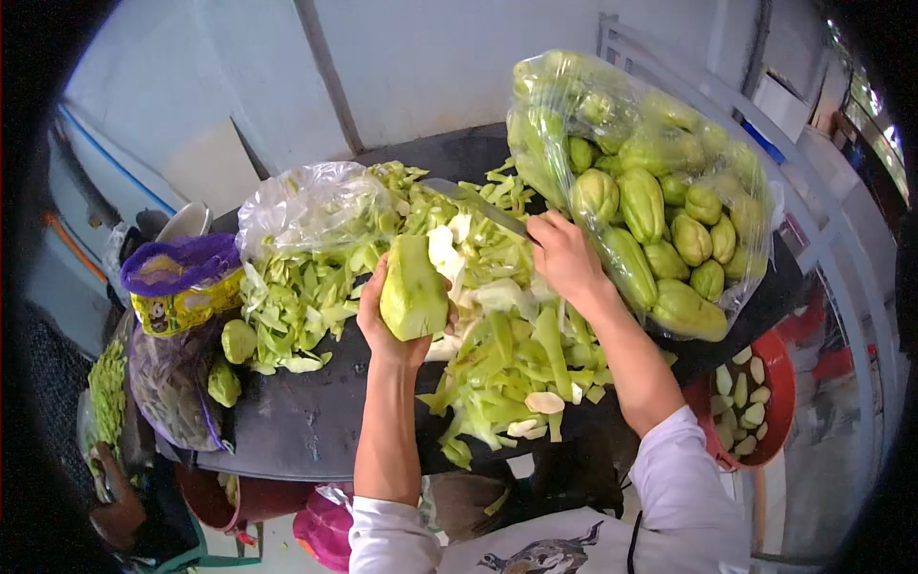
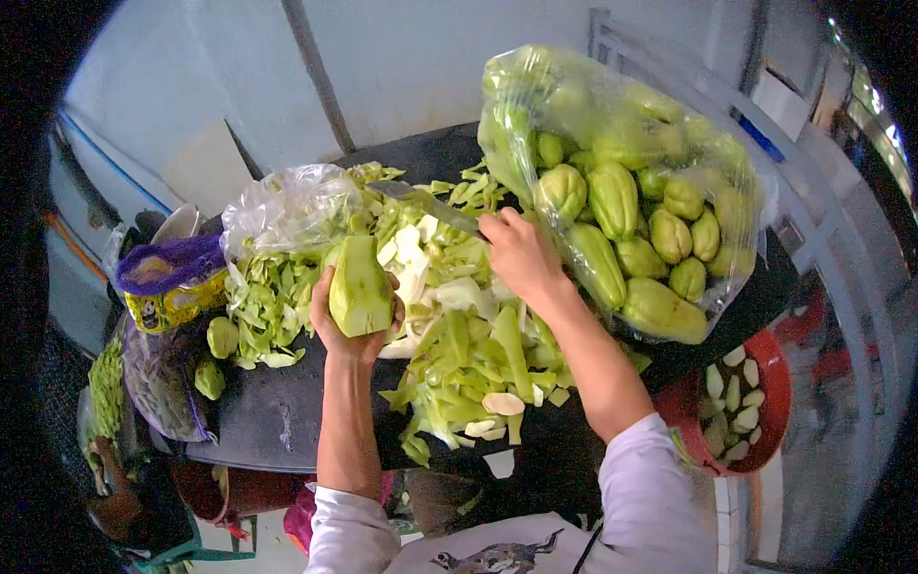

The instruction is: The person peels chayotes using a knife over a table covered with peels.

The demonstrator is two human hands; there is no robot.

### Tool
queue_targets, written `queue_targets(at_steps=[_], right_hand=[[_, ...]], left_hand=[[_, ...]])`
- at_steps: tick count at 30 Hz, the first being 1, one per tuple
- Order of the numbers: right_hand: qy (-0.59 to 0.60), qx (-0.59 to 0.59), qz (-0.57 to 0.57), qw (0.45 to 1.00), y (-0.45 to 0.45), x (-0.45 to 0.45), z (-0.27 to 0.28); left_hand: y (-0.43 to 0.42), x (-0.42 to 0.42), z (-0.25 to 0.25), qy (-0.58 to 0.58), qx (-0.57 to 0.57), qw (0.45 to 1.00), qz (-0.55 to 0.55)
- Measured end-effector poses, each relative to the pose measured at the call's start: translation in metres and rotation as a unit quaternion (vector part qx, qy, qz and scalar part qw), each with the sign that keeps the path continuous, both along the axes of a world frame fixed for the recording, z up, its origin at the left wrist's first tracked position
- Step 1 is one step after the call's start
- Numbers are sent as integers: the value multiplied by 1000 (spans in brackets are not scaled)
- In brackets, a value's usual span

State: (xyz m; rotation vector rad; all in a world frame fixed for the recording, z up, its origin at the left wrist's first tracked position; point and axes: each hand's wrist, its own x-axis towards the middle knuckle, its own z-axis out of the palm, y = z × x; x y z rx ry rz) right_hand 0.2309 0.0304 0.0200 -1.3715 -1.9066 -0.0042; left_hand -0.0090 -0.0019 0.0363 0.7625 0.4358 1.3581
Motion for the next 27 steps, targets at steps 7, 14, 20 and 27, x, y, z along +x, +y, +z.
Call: queue_targets(at_steps=[7, 14, 20, 27], right_hand=[[11, 8, -14, 1000, -16, -14, 3], [39, -36, -66, 996, -25, -13, 4], [29, -75, -31, 996, -30, -10, 6], [26, -87, -25, 996, -38, -1, 18]], left_hand=[[12, -3, -18, 109, -72, 988, 85], [13, -8, -25, 621, 75, 751, 212], [2, 14, -8, 685, 356, 539, 337], [17, 32, -1, 789, 329, 397, 333]])
